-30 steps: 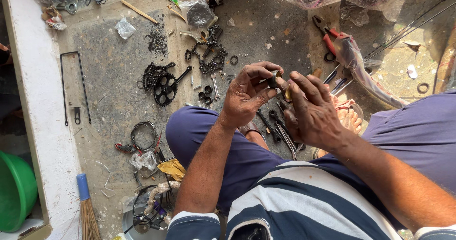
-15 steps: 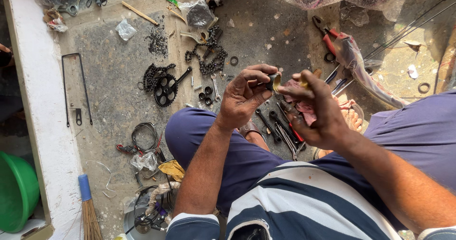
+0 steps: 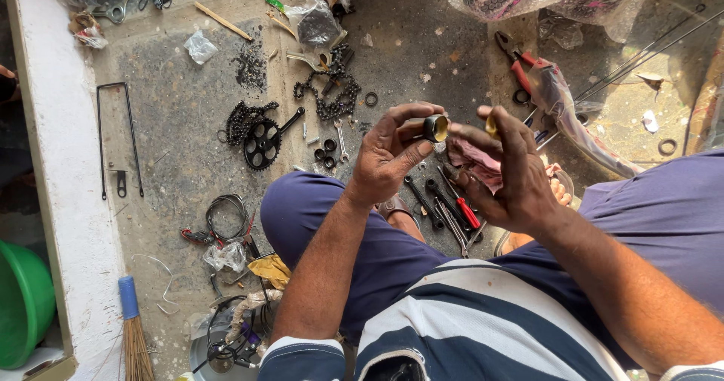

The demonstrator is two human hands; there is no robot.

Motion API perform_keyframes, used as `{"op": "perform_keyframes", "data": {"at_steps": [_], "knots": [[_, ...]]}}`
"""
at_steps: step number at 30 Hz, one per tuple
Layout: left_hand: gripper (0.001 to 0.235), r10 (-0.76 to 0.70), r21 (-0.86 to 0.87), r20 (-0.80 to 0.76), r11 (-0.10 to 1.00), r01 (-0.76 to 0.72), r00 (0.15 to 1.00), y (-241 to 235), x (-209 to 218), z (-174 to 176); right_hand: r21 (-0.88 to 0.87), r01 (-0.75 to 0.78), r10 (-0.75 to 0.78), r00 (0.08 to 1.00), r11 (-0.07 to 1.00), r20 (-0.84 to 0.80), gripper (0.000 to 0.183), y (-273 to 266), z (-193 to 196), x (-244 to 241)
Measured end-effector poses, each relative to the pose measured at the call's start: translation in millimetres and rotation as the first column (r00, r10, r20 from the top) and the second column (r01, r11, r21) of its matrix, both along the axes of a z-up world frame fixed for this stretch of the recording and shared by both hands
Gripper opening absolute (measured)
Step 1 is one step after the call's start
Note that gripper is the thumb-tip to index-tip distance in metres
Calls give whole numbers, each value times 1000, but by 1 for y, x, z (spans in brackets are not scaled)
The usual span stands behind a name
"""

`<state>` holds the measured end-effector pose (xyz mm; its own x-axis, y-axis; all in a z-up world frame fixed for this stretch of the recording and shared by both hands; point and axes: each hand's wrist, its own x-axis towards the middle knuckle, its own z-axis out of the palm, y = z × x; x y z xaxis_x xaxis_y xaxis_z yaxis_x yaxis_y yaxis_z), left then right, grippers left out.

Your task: The person opens a small paper packet and uses a brush to apply grease to the inside of small cylindrical metal parts. They handle several parts one by one, applying grease and placing them on the floor among other bicycle components.

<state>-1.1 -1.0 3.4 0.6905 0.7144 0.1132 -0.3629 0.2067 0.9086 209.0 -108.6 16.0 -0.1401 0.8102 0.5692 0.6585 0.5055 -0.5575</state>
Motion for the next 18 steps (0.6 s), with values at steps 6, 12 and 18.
{"op": "perform_keyframes", "data": {"at_steps": [6,12,18], "knots": [[38,-7,-29,-35,1000,6,999,1,0,-1,-1,131,-118,894,991,433,92,0,-5,-3],[35,40,15,-71,999,-39,997,-1,-2,-3,16,58,-60,982,998,179,91,-2,-7,0],[35,61,-13,58,998,-60,996,0,-3,-2,-264,-67,4,972,962,-233,96,-12,2,-1]]}}
